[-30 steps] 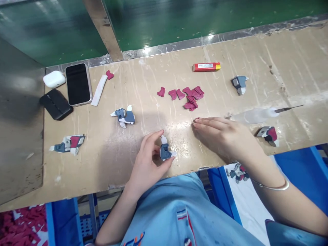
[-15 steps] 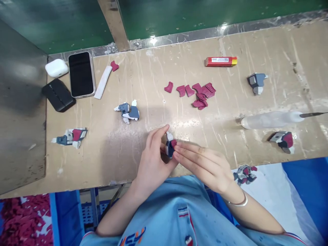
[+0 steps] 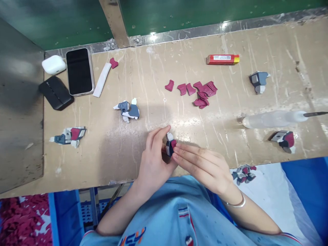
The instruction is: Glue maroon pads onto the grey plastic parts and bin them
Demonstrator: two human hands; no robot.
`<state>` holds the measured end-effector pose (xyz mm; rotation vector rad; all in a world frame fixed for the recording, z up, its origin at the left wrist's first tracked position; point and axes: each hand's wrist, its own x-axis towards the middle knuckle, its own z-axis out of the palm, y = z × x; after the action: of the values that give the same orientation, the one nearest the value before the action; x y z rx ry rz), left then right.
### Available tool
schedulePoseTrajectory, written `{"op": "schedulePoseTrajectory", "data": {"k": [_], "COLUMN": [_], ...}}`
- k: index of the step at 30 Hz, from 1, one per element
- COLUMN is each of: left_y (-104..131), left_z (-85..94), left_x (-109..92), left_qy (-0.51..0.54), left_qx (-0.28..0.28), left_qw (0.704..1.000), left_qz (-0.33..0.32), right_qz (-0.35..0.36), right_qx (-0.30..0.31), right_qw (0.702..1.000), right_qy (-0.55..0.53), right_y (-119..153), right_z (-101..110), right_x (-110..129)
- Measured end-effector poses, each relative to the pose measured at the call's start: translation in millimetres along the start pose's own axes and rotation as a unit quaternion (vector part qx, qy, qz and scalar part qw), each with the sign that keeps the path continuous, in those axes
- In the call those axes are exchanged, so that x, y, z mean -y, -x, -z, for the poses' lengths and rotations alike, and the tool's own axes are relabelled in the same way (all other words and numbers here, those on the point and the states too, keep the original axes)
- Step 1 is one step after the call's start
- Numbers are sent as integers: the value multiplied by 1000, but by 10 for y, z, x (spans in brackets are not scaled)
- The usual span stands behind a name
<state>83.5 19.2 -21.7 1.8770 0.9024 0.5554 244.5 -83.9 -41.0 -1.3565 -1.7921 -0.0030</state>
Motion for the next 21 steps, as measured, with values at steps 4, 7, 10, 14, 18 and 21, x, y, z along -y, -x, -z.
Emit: {"op": "schedulePoseTrajectory", "data": {"k": [4, 7, 10, 14, 18, 21], "left_y": [12, 29, 57, 87, 75, 47], "left_z": [-12, -34, -65, -45, 83, 165], "left_x": [13, 33, 58, 45, -30, -54], "left_qy": [-20, -25, 5, 97, 258, 322], "left_qx": [-12, -26, -34, 1, 87, 111], "left_qw": [999, 998, 997, 994, 961, 934], "left_qz": [-24, -52, -67, -40, 41, 109], "right_qz": [9, 1, -4, -28, -55, -43], "right_qx": [12, 18, -1, -20, -44, -36], "right_qw": [1000, 1000, 999, 998, 991, 989], "right_qy": [-1, -23, -34, -51, -111, -135], "right_y": [-85, -165, -201, -206, -254, -289], "right_z": [2, 4, -24, -59, -31, -12], "right_x": [7, -1, -15, -4, 24, 35]}}
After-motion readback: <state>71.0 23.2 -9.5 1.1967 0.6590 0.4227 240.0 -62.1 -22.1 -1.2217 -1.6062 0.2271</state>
